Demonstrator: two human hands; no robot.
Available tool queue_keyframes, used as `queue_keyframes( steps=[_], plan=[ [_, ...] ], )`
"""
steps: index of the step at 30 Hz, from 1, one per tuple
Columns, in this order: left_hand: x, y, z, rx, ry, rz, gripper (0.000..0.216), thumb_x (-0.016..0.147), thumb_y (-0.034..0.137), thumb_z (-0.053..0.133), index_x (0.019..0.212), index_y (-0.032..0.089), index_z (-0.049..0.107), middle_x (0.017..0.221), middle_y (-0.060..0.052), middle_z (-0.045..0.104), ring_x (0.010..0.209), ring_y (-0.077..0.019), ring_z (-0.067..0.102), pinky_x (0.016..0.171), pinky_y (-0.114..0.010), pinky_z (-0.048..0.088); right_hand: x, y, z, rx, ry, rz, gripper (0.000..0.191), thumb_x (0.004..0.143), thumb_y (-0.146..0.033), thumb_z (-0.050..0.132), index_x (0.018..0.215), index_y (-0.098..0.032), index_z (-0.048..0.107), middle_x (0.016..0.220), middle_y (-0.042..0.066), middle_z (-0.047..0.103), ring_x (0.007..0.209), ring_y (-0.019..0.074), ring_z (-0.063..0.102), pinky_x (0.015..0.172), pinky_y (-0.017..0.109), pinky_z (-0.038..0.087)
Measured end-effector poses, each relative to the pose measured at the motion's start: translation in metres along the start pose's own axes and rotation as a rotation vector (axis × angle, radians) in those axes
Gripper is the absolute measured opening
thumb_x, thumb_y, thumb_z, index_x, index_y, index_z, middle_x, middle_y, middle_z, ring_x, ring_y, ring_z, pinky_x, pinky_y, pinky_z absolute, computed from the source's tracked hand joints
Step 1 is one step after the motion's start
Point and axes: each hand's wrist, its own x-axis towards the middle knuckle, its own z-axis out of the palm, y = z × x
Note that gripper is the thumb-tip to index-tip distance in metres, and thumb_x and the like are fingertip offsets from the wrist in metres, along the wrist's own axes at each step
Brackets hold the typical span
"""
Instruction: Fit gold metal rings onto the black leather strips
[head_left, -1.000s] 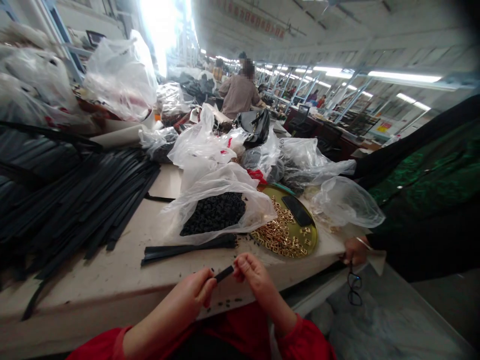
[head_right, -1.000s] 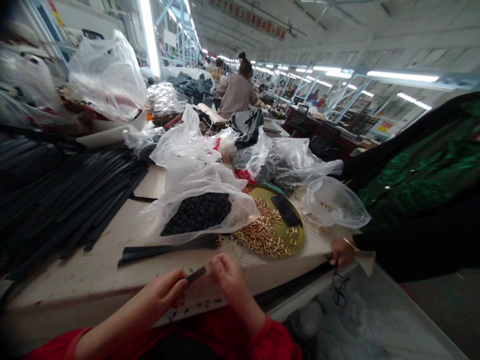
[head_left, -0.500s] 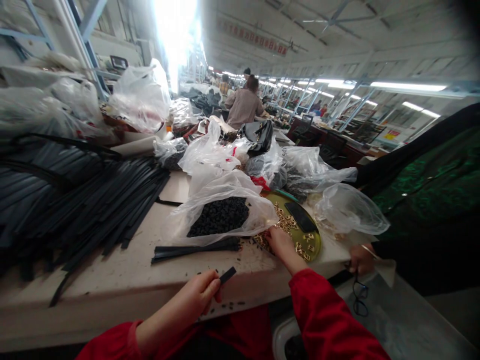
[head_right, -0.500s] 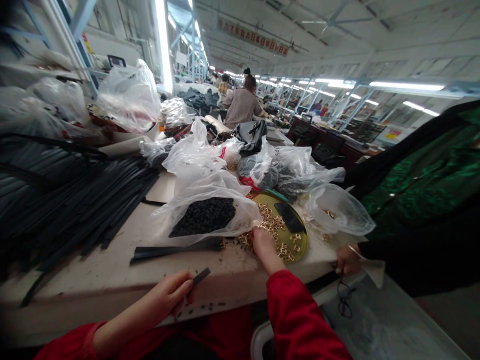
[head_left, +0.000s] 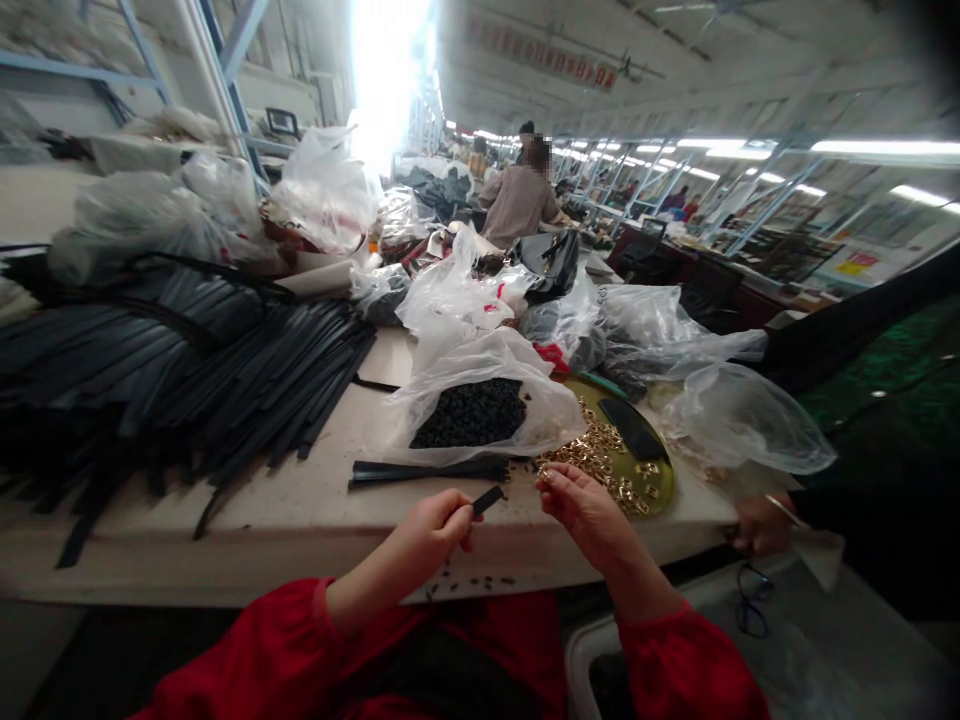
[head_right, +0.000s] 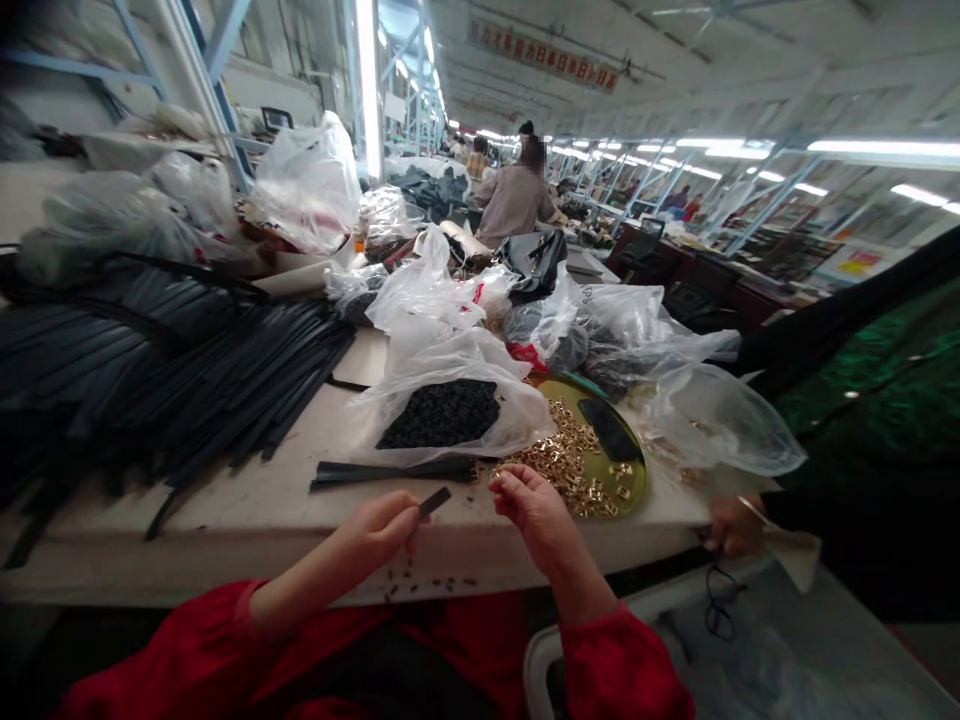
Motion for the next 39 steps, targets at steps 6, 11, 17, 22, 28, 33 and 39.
queue_keyframes(
  steps=[6, 11, 17, 22, 28, 33, 39],
  plan=[
    [0.007, -0.003, -0.001, -0.065, 0.072, -0.017, 0.025, 0.079, 0.035, 0.041, 0.075, 0.016, 0.055, 0.058, 0.003, 0.056, 0.053, -0.0101, 0.046, 0.051, -0.021, 0.034, -0.023, 0.014, 0.056, 0.232, -0.144, 0.114, 0.026, 0.062, -0.032, 0.073, 0.081, -0.018, 0.062, 0.070, -0.001, 0.063, 0.055, 0.0073, 0.053, 0.055, 0.021, 0.043],
    [0.010, -0.008, -0.002, 0.032, 0.092, -0.020, 0.025, 0.079, 0.037, 0.043, 0.071, 0.016, 0.054, 0.060, 0.003, 0.056, 0.056, -0.0107, 0.048, 0.053, -0.022, 0.033, -0.022, 0.028, 0.069, 0.113, -0.171, 0.037, 0.028, 0.068, -0.038, 0.067, 0.088, -0.018, 0.064, 0.072, 0.000, 0.063, 0.058, 0.0092, 0.055, 0.059, 0.024, 0.046],
    [0.013, -0.014, 0.003, 0.069, 0.064, -0.042, 0.026, 0.081, 0.033, 0.038, 0.067, 0.016, 0.051, 0.061, 0.002, 0.055, 0.058, -0.0118, 0.049, 0.053, -0.022, 0.033, -0.019, 0.039, 0.071, 0.114, -0.143, 0.043, 0.031, 0.066, -0.037, 0.069, 0.091, -0.018, 0.065, 0.078, 0.002, 0.066, 0.063, 0.0118, 0.058, 0.064, 0.027, 0.047],
    [0.007, -0.016, -0.006, 0.037, -0.066, -0.093, 0.029, 0.084, 0.032, 0.031, 0.078, 0.015, 0.054, 0.060, 0.002, 0.054, 0.051, -0.0100, 0.045, 0.048, -0.020, 0.032, -0.018, 0.039, 0.066, 0.215, -0.033, 0.133, 0.032, 0.062, -0.034, 0.073, 0.091, -0.020, 0.067, 0.073, -0.001, 0.065, 0.057, 0.0088, 0.057, 0.059, 0.023, 0.048],
    [-0.006, -0.013, -0.019, 0.240, -0.187, 0.043, 0.030, 0.084, 0.030, 0.035, 0.068, 0.016, 0.057, 0.059, 0.002, 0.051, 0.055, -0.0103, 0.044, 0.050, -0.021, 0.027, -0.025, 0.039, 0.062, 0.279, -0.201, 0.275, 0.029, 0.064, -0.034, 0.072, 0.088, -0.019, 0.068, 0.062, -0.002, 0.061, 0.052, 0.0063, 0.054, 0.057, 0.020, 0.046],
    [-0.012, -0.008, -0.017, 0.263, -0.169, 0.094, 0.030, 0.085, 0.028, 0.035, 0.070, 0.016, 0.058, 0.060, 0.002, 0.051, 0.055, -0.0109, 0.043, 0.050, -0.021, 0.025, -0.032, 0.040, 0.064, 0.164, -0.236, 0.243, 0.034, 0.068, -0.043, 0.065, 0.091, -0.018, 0.067, 0.059, -0.003, 0.057, 0.052, 0.0074, 0.050, 0.056, 0.021, 0.042],
    [-0.016, 0.000, -0.009, 0.221, -0.132, 0.070, 0.030, 0.085, 0.030, 0.034, 0.074, 0.017, 0.057, 0.067, 0.000, 0.057, 0.059, -0.0121, 0.047, 0.053, -0.021, 0.030, -0.042, 0.039, 0.078, -0.001, -0.113, 0.005, 0.038, 0.072, -0.044, 0.061, 0.100, -0.019, 0.061, 0.061, -0.003, 0.053, 0.053, 0.0087, 0.047, 0.053, 0.022, 0.039]
  ],
)
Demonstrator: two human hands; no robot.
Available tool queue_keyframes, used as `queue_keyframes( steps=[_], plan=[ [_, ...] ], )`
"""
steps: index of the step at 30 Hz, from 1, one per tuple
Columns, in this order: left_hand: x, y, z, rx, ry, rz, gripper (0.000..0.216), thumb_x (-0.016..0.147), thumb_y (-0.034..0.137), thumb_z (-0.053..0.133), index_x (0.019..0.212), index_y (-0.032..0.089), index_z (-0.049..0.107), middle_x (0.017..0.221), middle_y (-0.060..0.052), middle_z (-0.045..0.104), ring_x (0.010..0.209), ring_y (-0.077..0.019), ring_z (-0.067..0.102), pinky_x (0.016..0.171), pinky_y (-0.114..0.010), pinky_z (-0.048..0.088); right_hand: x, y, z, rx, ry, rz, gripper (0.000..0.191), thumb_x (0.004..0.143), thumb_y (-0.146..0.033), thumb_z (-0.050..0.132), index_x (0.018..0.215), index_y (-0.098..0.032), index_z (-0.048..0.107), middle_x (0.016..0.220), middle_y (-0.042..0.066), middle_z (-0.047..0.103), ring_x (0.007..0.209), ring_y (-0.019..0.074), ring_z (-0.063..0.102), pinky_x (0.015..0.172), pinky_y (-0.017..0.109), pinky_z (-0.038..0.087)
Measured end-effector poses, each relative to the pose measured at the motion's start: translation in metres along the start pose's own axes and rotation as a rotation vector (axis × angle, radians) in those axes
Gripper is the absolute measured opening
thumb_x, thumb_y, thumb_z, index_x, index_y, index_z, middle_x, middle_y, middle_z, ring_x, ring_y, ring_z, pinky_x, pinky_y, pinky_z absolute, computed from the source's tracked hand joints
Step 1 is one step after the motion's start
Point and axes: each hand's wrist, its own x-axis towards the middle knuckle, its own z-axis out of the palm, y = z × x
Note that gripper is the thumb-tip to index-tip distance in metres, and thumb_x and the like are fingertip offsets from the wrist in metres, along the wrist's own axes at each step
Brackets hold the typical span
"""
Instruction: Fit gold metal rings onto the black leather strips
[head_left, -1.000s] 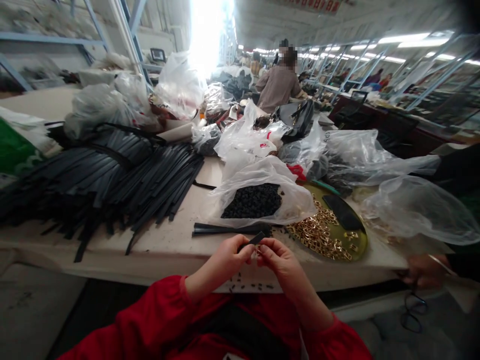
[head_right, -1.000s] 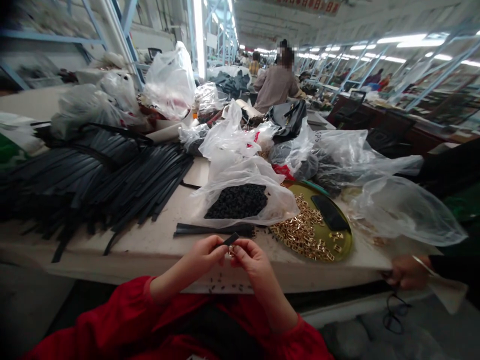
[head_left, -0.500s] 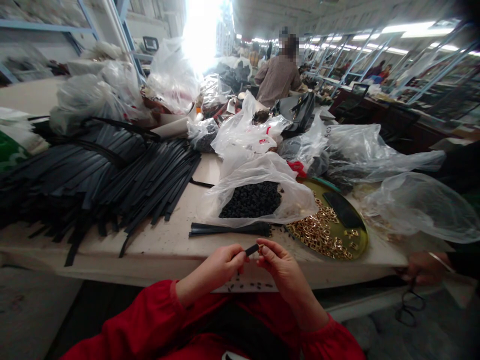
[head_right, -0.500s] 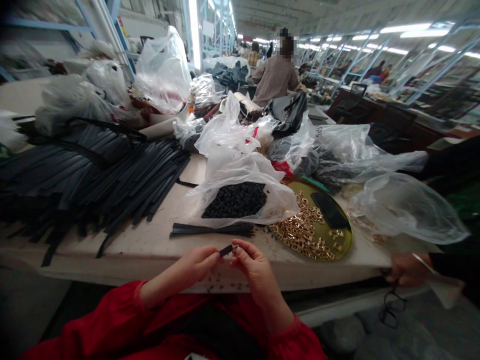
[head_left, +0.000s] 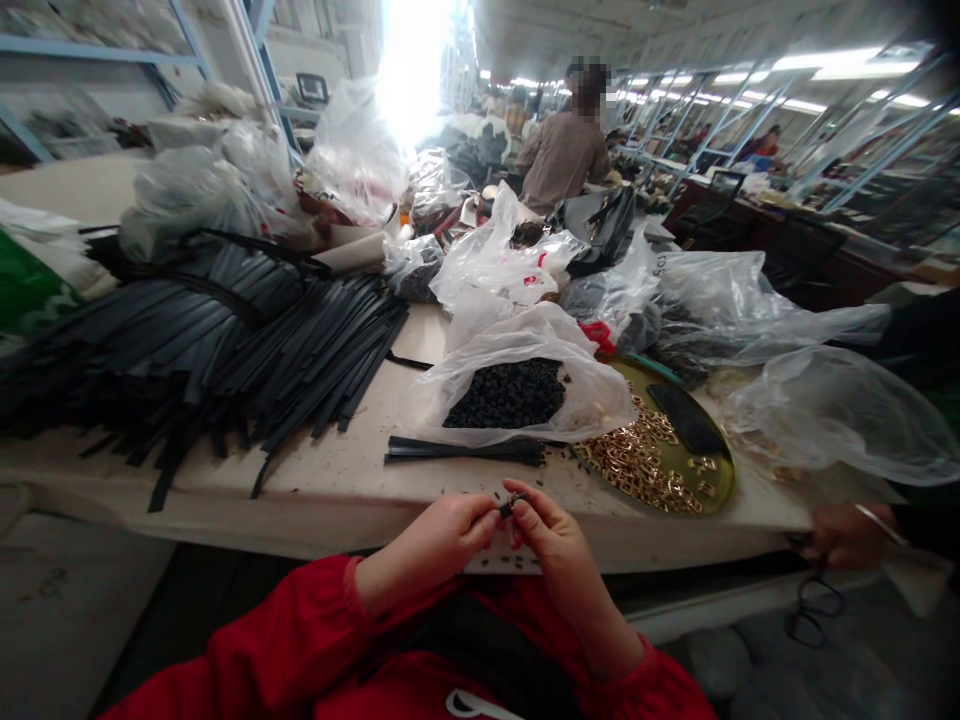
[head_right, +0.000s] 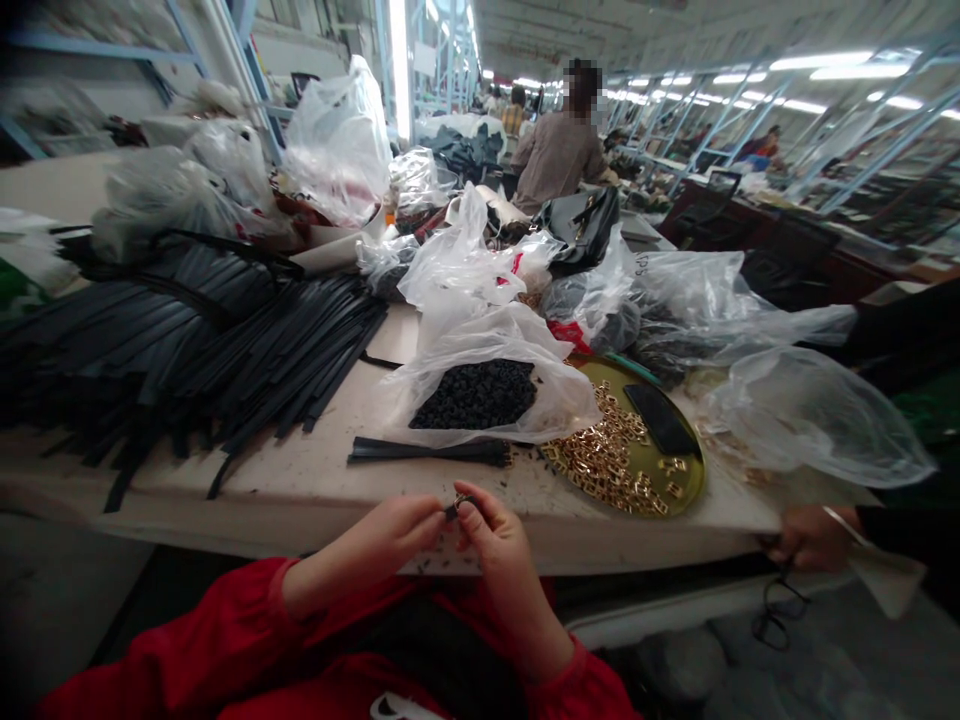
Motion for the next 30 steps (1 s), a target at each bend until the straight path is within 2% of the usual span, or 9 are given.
queue_keyframes(
  steps=[5, 9, 12, 16, 19, 23, 30],
  plan=[
    [-0.002, -0.001, 0.004, -0.068, -0.016, -0.039, 0.029, 0.083, 0.027, 0.033, 0.071, 0.016, 0.056, 0.067, -0.001, 0.059, 0.061, -0.0123, 0.049, 0.056, -0.021, 0.035, -0.004, 0.003, 0.003, 0.064, 0.043, -0.045, 0.026, 0.068, -0.040, 0.066, 0.083, -0.020, 0.057, 0.059, -0.005, 0.052, 0.049, 0.0084, 0.046, 0.047, 0.022, 0.037],
    [-0.004, -0.001, 0.004, -0.162, -0.009, -0.136, 0.021, 0.078, 0.025, 0.038, 0.067, 0.016, 0.053, 0.061, 0.002, 0.055, 0.055, -0.0099, 0.046, 0.051, -0.019, 0.034, -0.002, 0.005, -0.002, 0.168, 0.094, -0.038, 0.023, 0.072, -0.038, 0.063, 0.084, -0.021, 0.055, 0.053, -0.007, 0.048, 0.046, 0.0072, 0.043, 0.048, 0.020, 0.035],
    [-0.004, 0.001, 0.004, -0.333, -0.017, -0.167, 0.016, 0.077, 0.023, 0.040, 0.069, 0.016, 0.051, 0.060, 0.003, 0.054, 0.049, -0.0072, 0.042, 0.048, -0.017, 0.033, -0.005, 0.007, 0.002, 0.133, 0.057, -0.023, 0.023, 0.071, -0.038, 0.064, 0.081, -0.020, 0.054, 0.057, -0.006, 0.051, 0.048, 0.0073, 0.045, 0.048, 0.021, 0.036],
    [-0.003, 0.000, 0.006, -0.493, -0.060, -0.201, 0.020, 0.079, 0.034, 0.044, 0.072, 0.015, 0.048, 0.063, 0.002, 0.056, 0.044, -0.0053, 0.041, 0.042, -0.017, 0.031, -0.012, 0.012, 0.012, 0.077, 0.063, -0.050, 0.022, 0.071, -0.038, 0.063, 0.076, -0.019, 0.054, 0.060, -0.005, 0.053, 0.051, 0.0085, 0.047, 0.050, 0.021, 0.038],
    [-0.002, -0.004, 0.008, -0.574, -0.086, -0.242, 0.028, 0.077, 0.044, 0.046, 0.075, 0.016, 0.044, 0.064, 0.002, 0.057, 0.041, -0.0050, 0.042, 0.039, -0.017, 0.031, -0.014, 0.014, 0.013, 0.084, 0.020, -0.047, 0.022, 0.074, -0.040, 0.059, 0.076, -0.019, 0.055, 0.059, -0.004, 0.054, 0.052, 0.0092, 0.048, 0.051, 0.021, 0.038],
    [-0.004, -0.008, 0.007, -0.562, -0.089, -0.234, 0.028, 0.078, 0.043, 0.046, 0.072, 0.016, 0.044, 0.059, 0.004, 0.054, 0.041, -0.0040, 0.038, 0.038, -0.016, 0.028, -0.014, 0.015, 0.009, 0.126, -0.006, 0.005, 0.028, 0.080, -0.045, 0.049, 0.075, -0.019, 0.055, 0.059, -0.003, 0.056, 0.051, 0.0095, 0.050, 0.050, 0.021, 0.040],
    [-0.009, -0.013, 0.005, -0.532, -0.110, -0.210, 0.027, 0.080, 0.040, 0.044, 0.071, 0.015, 0.046, 0.057, 0.004, 0.053, 0.041, -0.0046, 0.039, 0.040, -0.017, 0.030, -0.017, 0.014, 0.010, 0.087, 0.010, 0.001, 0.026, 0.080, -0.045, 0.051, 0.074, -0.019, 0.053, 0.057, -0.004, 0.053, 0.050, 0.0088, 0.048, 0.049, 0.020, 0.039]
  ],
)
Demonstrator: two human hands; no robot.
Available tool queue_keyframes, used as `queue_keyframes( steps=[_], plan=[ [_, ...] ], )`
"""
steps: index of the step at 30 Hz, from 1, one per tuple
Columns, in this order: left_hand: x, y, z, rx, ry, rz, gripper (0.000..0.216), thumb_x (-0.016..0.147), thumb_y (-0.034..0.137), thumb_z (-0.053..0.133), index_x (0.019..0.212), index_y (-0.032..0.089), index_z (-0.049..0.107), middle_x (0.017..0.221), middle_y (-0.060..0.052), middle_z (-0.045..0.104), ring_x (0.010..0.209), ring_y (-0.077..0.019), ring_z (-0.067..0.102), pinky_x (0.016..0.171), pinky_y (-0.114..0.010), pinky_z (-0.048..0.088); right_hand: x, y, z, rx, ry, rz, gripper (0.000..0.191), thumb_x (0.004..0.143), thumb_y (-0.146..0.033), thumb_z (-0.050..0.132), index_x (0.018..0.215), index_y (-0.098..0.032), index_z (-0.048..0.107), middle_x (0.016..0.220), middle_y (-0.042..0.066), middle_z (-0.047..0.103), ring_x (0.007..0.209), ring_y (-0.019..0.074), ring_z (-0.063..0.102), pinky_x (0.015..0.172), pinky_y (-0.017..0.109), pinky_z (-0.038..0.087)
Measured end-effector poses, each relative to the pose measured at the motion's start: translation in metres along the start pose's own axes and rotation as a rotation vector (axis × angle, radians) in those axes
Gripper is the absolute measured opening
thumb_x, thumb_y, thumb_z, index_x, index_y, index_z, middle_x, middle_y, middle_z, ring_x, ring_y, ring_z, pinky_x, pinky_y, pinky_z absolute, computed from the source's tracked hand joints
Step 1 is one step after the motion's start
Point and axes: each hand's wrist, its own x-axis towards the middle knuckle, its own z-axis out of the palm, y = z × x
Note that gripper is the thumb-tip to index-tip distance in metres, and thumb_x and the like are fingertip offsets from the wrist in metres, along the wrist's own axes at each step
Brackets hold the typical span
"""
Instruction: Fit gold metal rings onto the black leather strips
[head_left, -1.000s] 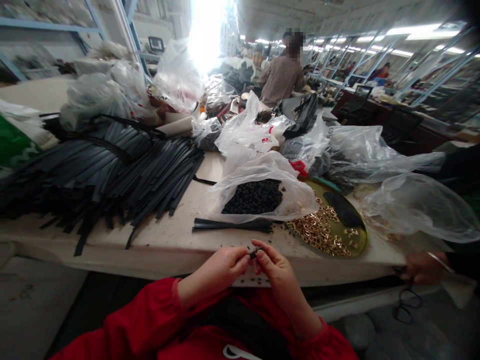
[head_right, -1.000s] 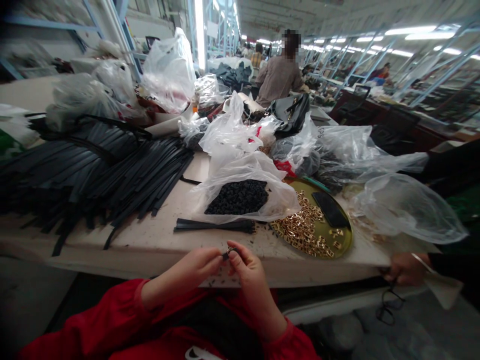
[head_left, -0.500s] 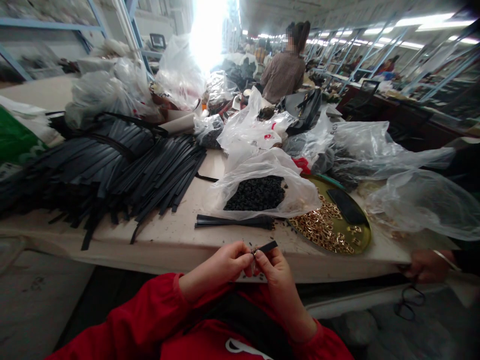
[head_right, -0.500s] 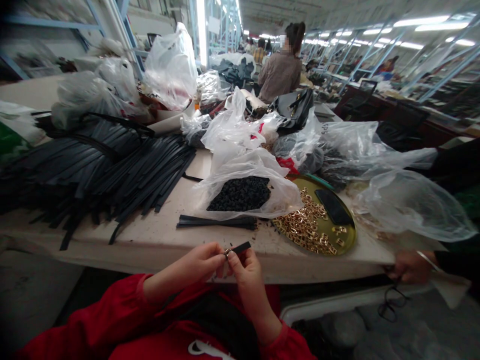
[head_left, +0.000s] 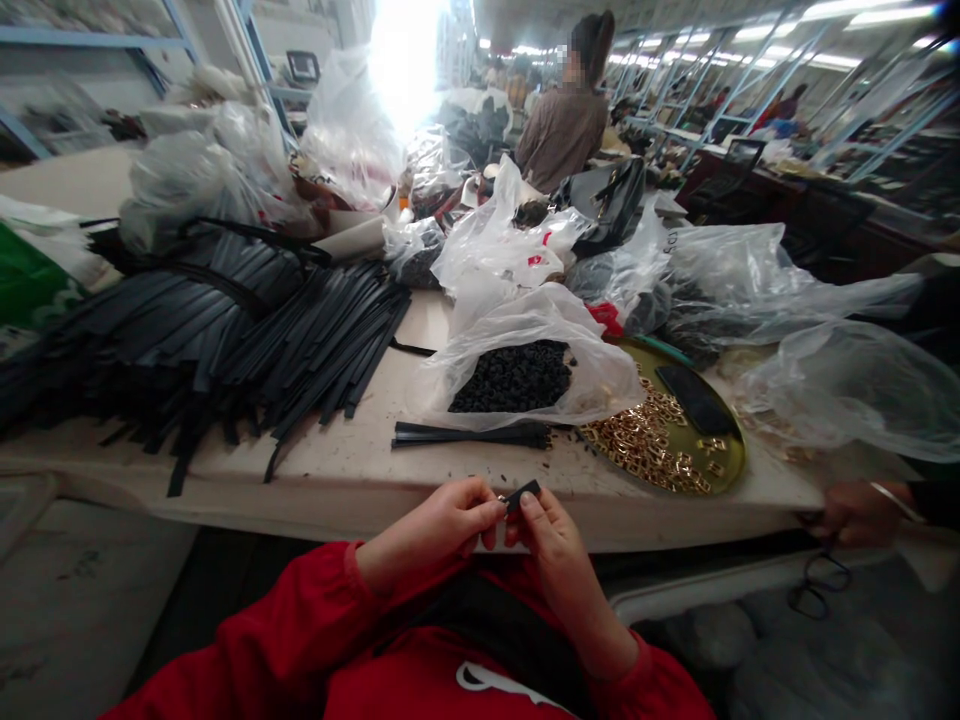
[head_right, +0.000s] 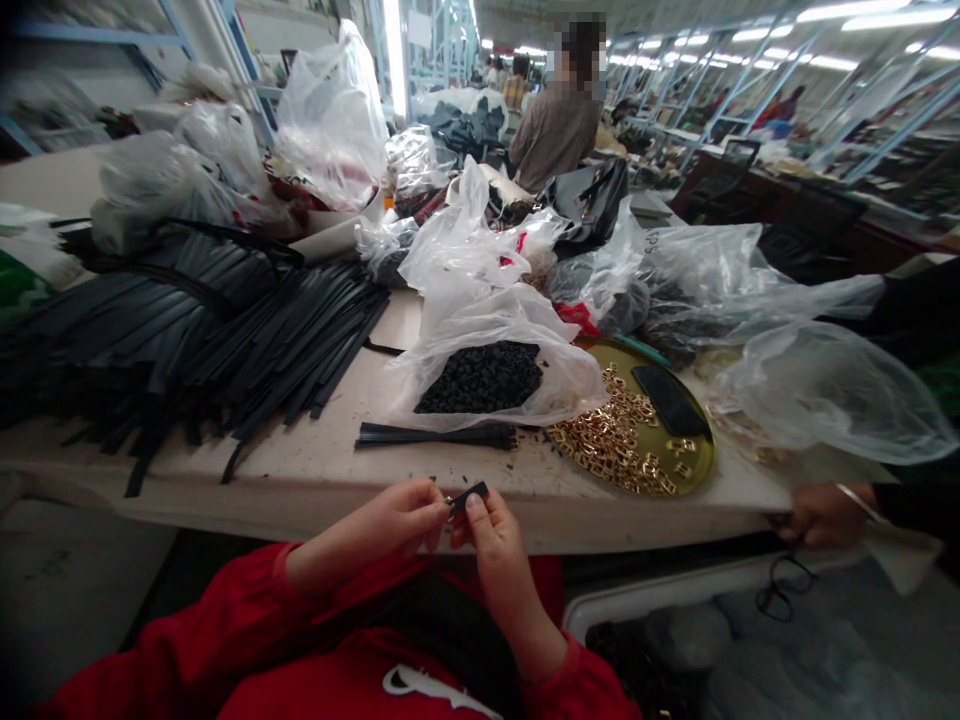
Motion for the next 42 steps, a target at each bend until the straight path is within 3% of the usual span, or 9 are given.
queue_keyframes(
  steps=[6, 13, 18, 22, 26, 29, 33, 37, 42],
  plan=[
    [0.000, 0.002, 0.003, -0.076, -0.014, -0.043, 0.020, 0.079, 0.035, 0.045, 0.074, 0.016, 0.044, 0.063, 0.003, 0.054, 0.045, -0.0061, 0.047, 0.042, -0.017, 0.032, -0.003, -0.006, 0.003, -0.148, 0.005, -0.069, 0.029, 0.082, -0.046, 0.044, 0.071, -0.019, 0.051, 0.055, -0.003, 0.051, 0.051, 0.0106, 0.048, 0.050, 0.022, 0.039],
    [-0.003, -0.001, 0.012, 0.126, 0.250, 0.040, 0.019, 0.077, 0.031, 0.044, 0.065, 0.016, 0.045, 0.054, 0.005, 0.048, 0.046, -0.0068, 0.038, 0.044, -0.019, 0.028, 0.000, 0.001, 0.002, -0.498, 0.149, -0.268, 0.013, 0.072, -0.032, 0.058, 0.070, -0.020, 0.053, 0.064, -0.002, 0.054, 0.059, 0.0132, 0.048, 0.055, 0.024, 0.036],
    [-0.006, 0.006, 0.007, 0.180, 0.221, 0.061, 0.024, 0.077, 0.037, 0.048, 0.065, 0.016, 0.048, 0.057, 0.004, 0.051, 0.052, -0.0088, 0.043, 0.048, -0.019, 0.031, 0.004, -0.004, -0.002, -0.387, -0.021, -0.108, 0.017, 0.075, -0.034, 0.053, 0.071, -0.019, 0.047, 0.060, -0.004, 0.047, 0.054, 0.0112, 0.044, 0.051, 0.022, 0.035],
    [0.003, 0.006, 0.001, 0.161, 0.204, 0.011, 0.022, 0.074, 0.035, 0.049, 0.063, 0.017, 0.045, 0.050, 0.006, 0.046, 0.045, -0.0086, 0.041, 0.043, -0.019, 0.030, 0.004, -0.014, -0.006, -0.550, -0.100, -0.269, 0.013, 0.079, -0.031, 0.050, 0.076, -0.018, 0.052, 0.068, -0.001, 0.052, 0.063, 0.0125, 0.048, 0.058, 0.023, 0.037],
    [0.012, 0.002, -0.003, 0.171, 0.179, 0.069, 0.022, 0.076, 0.030, 0.046, 0.092, 0.016, 0.049, 0.056, 0.006, 0.051, 0.049, -0.0107, 0.048, 0.046, -0.020, 0.035, 0.025, -0.033, -0.019, -0.623, -0.313, -0.225, 0.024, 0.083, -0.036, 0.043, 0.079, -0.018, 0.056, 0.070, 0.001, 0.057, 0.065, 0.0142, 0.052, 0.058, 0.024, 0.039],
    [0.018, 0.003, -0.007, 0.287, 0.160, 0.127, 0.020, 0.079, 0.030, 0.042, 0.089, 0.017, 0.054, 0.061, 0.004, 0.052, 0.054, -0.0107, 0.048, 0.049, -0.020, 0.035, 0.068, -0.049, -0.035, -0.735, -0.174, -0.281, 0.033, 0.085, -0.041, 0.036, 0.074, -0.017, 0.056, 0.065, 0.001, 0.056, 0.063, 0.0151, 0.053, 0.058, 0.025, 0.040],
    [0.028, 0.003, -0.015, 0.284, 0.236, 0.084, 0.024, 0.082, 0.035, 0.038, 0.075, 0.017, 0.052, 0.055, 0.005, 0.046, 0.049, -0.0093, 0.043, 0.047, -0.020, 0.031, 0.132, -0.063, -0.045, -1.266, 0.139, -0.351, 0.020, 0.082, -0.031, 0.043, 0.079, -0.018, 0.058, 0.079, 0.006, 0.062, 0.076, 0.0182, 0.057, 0.067, 0.027, 0.039],
    [0.033, -0.002, -0.021, 0.269, 0.245, 0.093, 0.023, 0.081, 0.033, 0.040, 0.076, 0.016, 0.054, 0.057, 0.005, 0.047, 0.051, -0.0092, 0.043, 0.048, -0.020, 0.031, 0.161, -0.056, -0.038, -1.440, 0.153, -0.260, 0.007, 0.070, -0.023, 0.057, 0.071, -0.016, 0.059, 0.073, 0.010, 0.063, 0.071, 0.0233, 0.059, 0.063, 0.031, 0.038],
    [0.035, -0.004, -0.026, 0.249, 0.277, 0.085, 0.023, 0.080, 0.034, 0.041, 0.074, 0.016, 0.053, 0.056, 0.005, 0.046, 0.052, -0.0095, 0.044, 0.049, -0.020, 0.031, 0.162, -0.046, -0.042, -1.371, 0.157, -0.272, 0.012, 0.070, -0.018, 0.050, 0.076, -0.016, 0.060, 0.080, 0.011, 0.063, 0.076, 0.0241, 0.059, 0.067, 0.033, 0.038]
  ],
)
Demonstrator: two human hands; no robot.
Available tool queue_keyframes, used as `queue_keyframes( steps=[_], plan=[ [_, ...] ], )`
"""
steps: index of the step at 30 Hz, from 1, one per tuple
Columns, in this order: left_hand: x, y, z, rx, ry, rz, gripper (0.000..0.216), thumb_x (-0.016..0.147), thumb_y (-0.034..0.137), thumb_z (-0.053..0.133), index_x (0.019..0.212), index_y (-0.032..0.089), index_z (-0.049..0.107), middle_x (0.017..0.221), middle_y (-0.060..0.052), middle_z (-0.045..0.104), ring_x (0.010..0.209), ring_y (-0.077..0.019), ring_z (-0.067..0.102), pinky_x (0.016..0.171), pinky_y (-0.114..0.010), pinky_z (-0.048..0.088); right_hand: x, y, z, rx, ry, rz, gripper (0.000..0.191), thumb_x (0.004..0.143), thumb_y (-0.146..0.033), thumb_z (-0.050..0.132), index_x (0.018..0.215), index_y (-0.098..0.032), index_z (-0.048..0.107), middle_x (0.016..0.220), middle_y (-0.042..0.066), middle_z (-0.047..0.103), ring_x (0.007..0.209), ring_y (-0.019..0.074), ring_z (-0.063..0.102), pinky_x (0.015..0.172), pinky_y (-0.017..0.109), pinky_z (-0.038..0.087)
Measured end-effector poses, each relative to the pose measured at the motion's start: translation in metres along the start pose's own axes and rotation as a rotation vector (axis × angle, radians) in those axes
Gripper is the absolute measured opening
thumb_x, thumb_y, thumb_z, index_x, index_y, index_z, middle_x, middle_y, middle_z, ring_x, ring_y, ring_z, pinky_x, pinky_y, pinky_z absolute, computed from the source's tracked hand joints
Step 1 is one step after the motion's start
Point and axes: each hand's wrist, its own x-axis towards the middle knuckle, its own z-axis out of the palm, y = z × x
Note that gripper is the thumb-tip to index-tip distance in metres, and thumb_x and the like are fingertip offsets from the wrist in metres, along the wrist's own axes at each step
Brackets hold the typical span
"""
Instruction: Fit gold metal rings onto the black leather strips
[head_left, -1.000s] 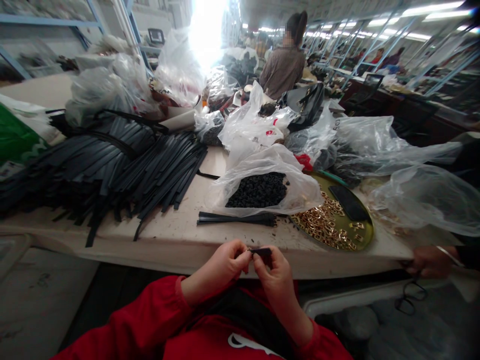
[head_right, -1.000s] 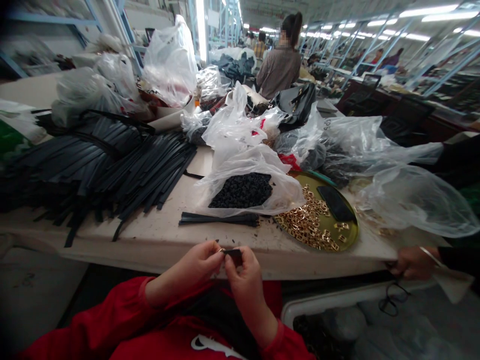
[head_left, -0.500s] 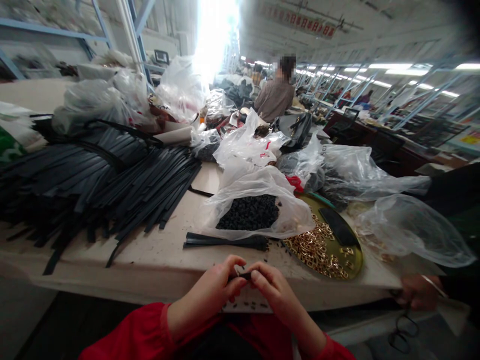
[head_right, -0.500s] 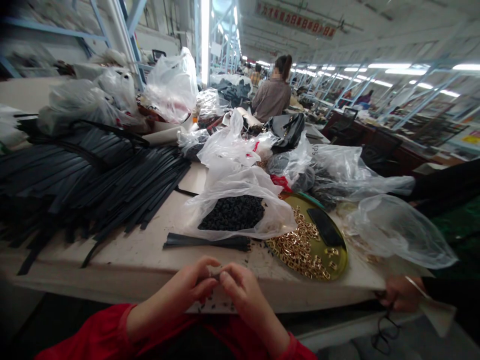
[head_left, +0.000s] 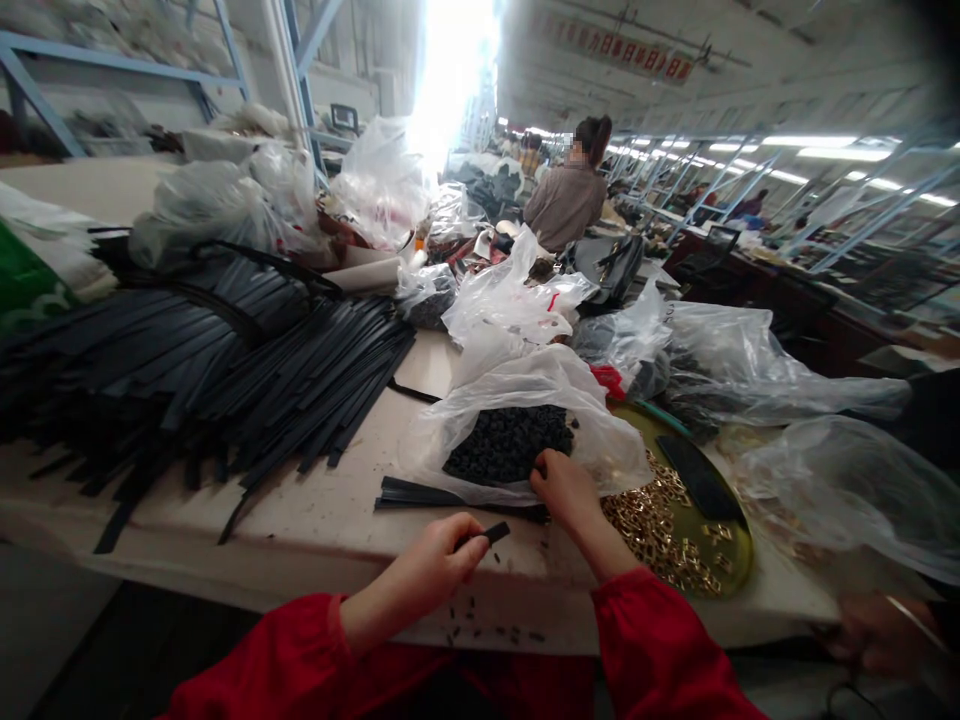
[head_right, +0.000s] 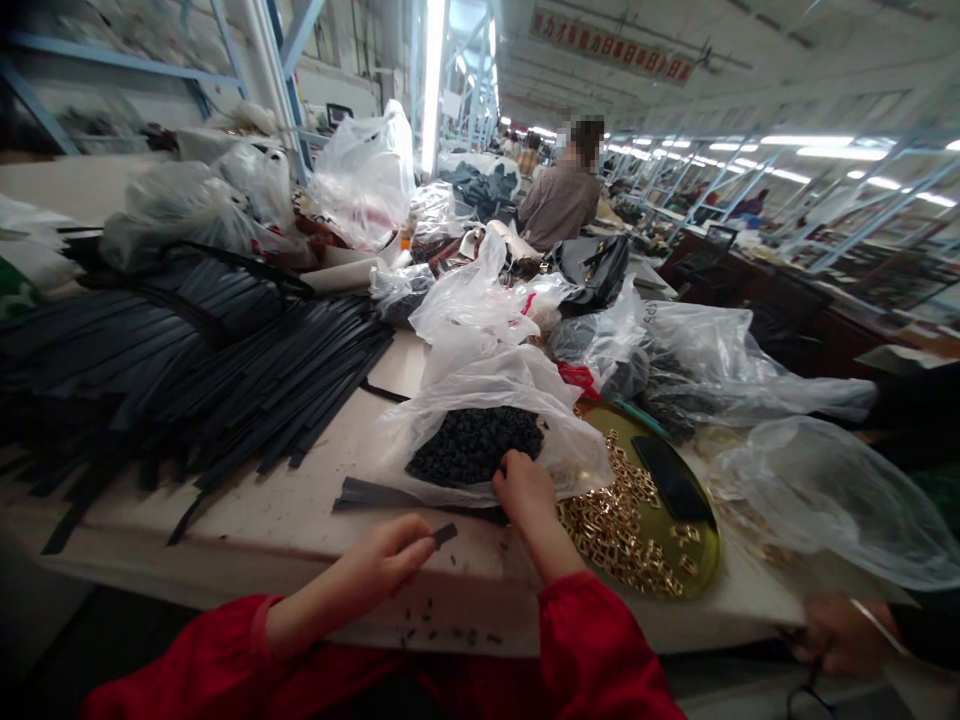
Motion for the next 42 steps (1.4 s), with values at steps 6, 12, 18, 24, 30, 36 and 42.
queue_keyframes(
  steps=[6, 12, 18, 24, 30, 36, 42],
  plan=[
    [0.007, 0.012, -0.003, -0.066, 0.060, 0.034, 0.022, 0.079, 0.034, 0.040, 0.071, 0.016, 0.050, 0.051, 0.006, 0.046, 0.045, -0.0080, 0.041, 0.044, -0.019, 0.031, -0.010, 0.009, -0.013, 0.285, 0.045, 0.019, 0.022, 0.074, -0.027, 0.044, 0.087, -0.016, 0.057, 0.080, 0.008, 0.064, 0.075, 0.0206, 0.058, 0.069, 0.033, 0.042],
    [0.009, 0.029, 0.005, -0.174, 0.023, 0.070, 0.022, 0.077, 0.037, 0.042, 0.071, 0.017, 0.049, 0.049, 0.007, 0.046, 0.038, -0.0066, 0.037, 0.037, -0.018, 0.028, -0.050, -0.023, -0.020, 0.842, -0.030, 0.044, 0.033, 0.079, -0.037, 0.045, 0.103, -0.016, 0.051, 0.083, 0.005, 0.065, 0.066, 0.0142, 0.059, 0.064, 0.029, 0.046],
    [0.005, 0.027, 0.006, -0.165, 0.080, 0.020, 0.022, 0.076, 0.037, 0.044, 0.069, 0.016, 0.050, 0.047, 0.007, 0.042, 0.038, -0.0064, 0.036, 0.038, -0.018, 0.027, -0.088, -0.042, -0.015, 1.377, -0.118, 0.149, 0.025, 0.067, -0.031, 0.067, 0.087, -0.019, 0.061, 0.078, 0.000, 0.063, 0.064, 0.0110, 0.055, 0.063, 0.026, 0.045],
    [-0.004, 0.024, 0.005, 0.018, 0.205, 0.145, 0.022, 0.078, 0.033, 0.043, 0.067, 0.016, 0.053, 0.053, 0.005, 0.047, 0.048, -0.0080, 0.041, 0.047, -0.020, 0.030, -0.101, -0.044, -0.012, 1.458, -0.087, 0.249, 0.024, 0.066, -0.035, 0.068, 0.083, -0.019, 0.063, 0.077, 0.000, 0.064, 0.063, 0.0098, 0.057, 0.064, 0.025, 0.047],
    [-0.004, 0.018, 0.020, 0.026, 0.286, 0.176, 0.024, 0.080, 0.032, 0.041, 0.069, 0.015, 0.055, 0.061, 0.002, 0.053, 0.057, -0.0104, 0.046, 0.054, -0.022, 0.033, -0.105, -0.053, 0.000, 1.688, -0.028, 0.354, 0.025, 0.061, -0.027, 0.073, 0.084, -0.022, 0.063, 0.087, 0.001, 0.068, 0.076, 0.0132, 0.062, 0.070, 0.027, 0.050],
    [-0.006, 0.015, 0.025, 0.015, 0.252, 0.169, 0.024, 0.080, 0.030, 0.041, 0.072, 0.015, 0.058, 0.064, 0.002, 0.055, 0.060, -0.0106, 0.048, 0.056, -0.021, 0.033, -0.110, -0.058, 0.014, 1.604, 0.118, 0.306, 0.025, 0.066, -0.030, 0.070, 0.088, -0.022, 0.064, 0.090, 0.002, 0.069, 0.079, 0.0147, 0.061, 0.078, 0.032, 0.046],
    [-0.009, 0.018, 0.023, 0.105, 0.256, 0.193, 0.022, 0.080, 0.026, 0.042, 0.070, 0.015, 0.059, 0.063, 0.002, 0.056, 0.058, -0.0102, 0.047, 0.053, -0.020, 0.031, -0.115, -0.056, 0.018, 1.535, 0.147, 0.291, 0.023, 0.066, -0.028, 0.069, 0.087, -0.022, 0.063, 0.093, 0.002, 0.067, 0.084, 0.0158, 0.060, 0.082, 0.033, 0.044]
  ],
)
